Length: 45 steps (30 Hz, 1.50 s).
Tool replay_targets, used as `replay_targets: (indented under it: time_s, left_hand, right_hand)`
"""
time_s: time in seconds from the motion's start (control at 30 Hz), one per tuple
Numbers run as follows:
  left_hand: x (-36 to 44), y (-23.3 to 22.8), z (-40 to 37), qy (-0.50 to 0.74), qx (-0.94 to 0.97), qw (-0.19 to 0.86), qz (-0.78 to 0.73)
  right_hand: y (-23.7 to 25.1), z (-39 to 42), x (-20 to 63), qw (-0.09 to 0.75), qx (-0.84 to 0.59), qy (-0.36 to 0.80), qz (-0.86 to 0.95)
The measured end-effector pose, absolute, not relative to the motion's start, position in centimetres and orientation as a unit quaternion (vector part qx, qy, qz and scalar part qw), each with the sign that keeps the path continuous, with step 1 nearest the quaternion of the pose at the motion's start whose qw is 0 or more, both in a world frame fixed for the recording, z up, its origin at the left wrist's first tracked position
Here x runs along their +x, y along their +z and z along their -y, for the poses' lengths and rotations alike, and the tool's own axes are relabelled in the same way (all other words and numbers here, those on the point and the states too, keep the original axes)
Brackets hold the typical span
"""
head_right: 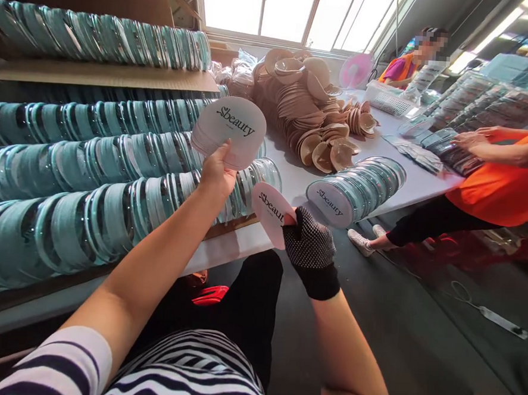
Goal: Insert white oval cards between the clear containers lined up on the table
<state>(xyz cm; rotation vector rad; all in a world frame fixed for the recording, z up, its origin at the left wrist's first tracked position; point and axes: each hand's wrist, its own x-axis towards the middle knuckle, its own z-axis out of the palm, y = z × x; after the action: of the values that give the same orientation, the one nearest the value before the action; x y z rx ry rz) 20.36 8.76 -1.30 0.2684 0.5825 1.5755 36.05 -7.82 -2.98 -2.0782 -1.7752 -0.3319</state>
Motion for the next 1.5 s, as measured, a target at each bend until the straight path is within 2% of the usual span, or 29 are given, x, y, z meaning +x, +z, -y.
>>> replay_targets:
  time_s: [0.1,0.3,0.37,0.5,0.63,0.7,0.87,0.93,1.0,1.1,1.17,1.2,1.27,1.33,1.43,1.5]
  left_hand:
    - [20.5,-1.2,-8.8,0.700,0.123,0.655,-0.258]
    - [20.5,-1.3,-8.8,0.702,0.126,0.651,-0.261]
    - [20.5,-1.5,-8.8,0.705,0.127,0.648,-0.257]
    - [20.8,-2.2,-8.9,0.699,0.137,0.656,-0.248]
    - [20.9,-2.3,-9.1,0.702,0.136,0.654,-0.248]
    - [20.8,-2.2,-9.1,0.703,0.131,0.653,-0.250]
    - [20.5,-1.9,-8.9,0.698,0.120,0.653,-0.266]
    - [20.5,-1.9,-8.8,0.697,0.123,0.656,-0.262]
    - [20.7,-1.9,-8.7,0.699,0.127,0.655,-0.259]
    - [21.1,-2.0,-8.5,0.702,0.131,0.649,-0.260]
    - [21.2,-2.1,-8.4,0.707,0.142,0.641,-0.263]
    - [21.3,-2.2,-8.4,0.711,0.149,0.634,-0.264]
    - [21.3,-2.4,-8.6,0.720,0.167,0.621,-0.263]
    - [21.4,-2.6,-8.8,0.722,0.182,0.615,-0.261]
    - [21.5,-2.6,-8.6,0.721,0.204,0.610,-0.259]
    - [21.4,-2.4,-7.9,0.721,0.221,0.607,-0.248]
  right_hand:
    - [-2.0,4.2,35.2,0.151,-0.716,-0.086,0.676]
    - [-0.9,-0.2,32.7,0.016,-0.691,-0.022,0.723]
    - [-1.0,0.4,32.9,0.022,-0.687,-0.021,0.726]
    - [-1.9,1.4,33.8,0.115,-0.689,-0.024,0.715]
    - [-3.6,-0.4,32.8,0.180,-0.684,0.081,0.703]
    - [-4.3,-1.2,31.7,0.163,-0.687,0.092,0.702]
    - [-4.3,-0.9,31.0,0.061,-0.698,0.007,0.713]
    - [-3.8,-0.9,31.4,0.081,-0.699,0.100,0.704]
    - [-3.7,-1.1,31.8,0.121,-0.682,0.252,0.675]
    - [-4.3,-1.5,32.1,0.251,-0.584,0.483,0.602]
    - [-4.8,-1.5,32.3,0.330,-0.503,0.580,0.549]
    - [-4.8,-1.5,32.5,0.334,-0.483,0.608,0.534]
    - [-4.2,-1.5,33.2,0.276,-0.524,0.576,0.563]
    - [-2.5,-2.1,34.3,0.269,-0.603,0.436,0.611]
    - [0.9,-3.8,35.8,0.406,-0.654,0.118,0.627]
    - [2.8,-4.8,35.9,0.435,-0.647,-0.011,0.626]
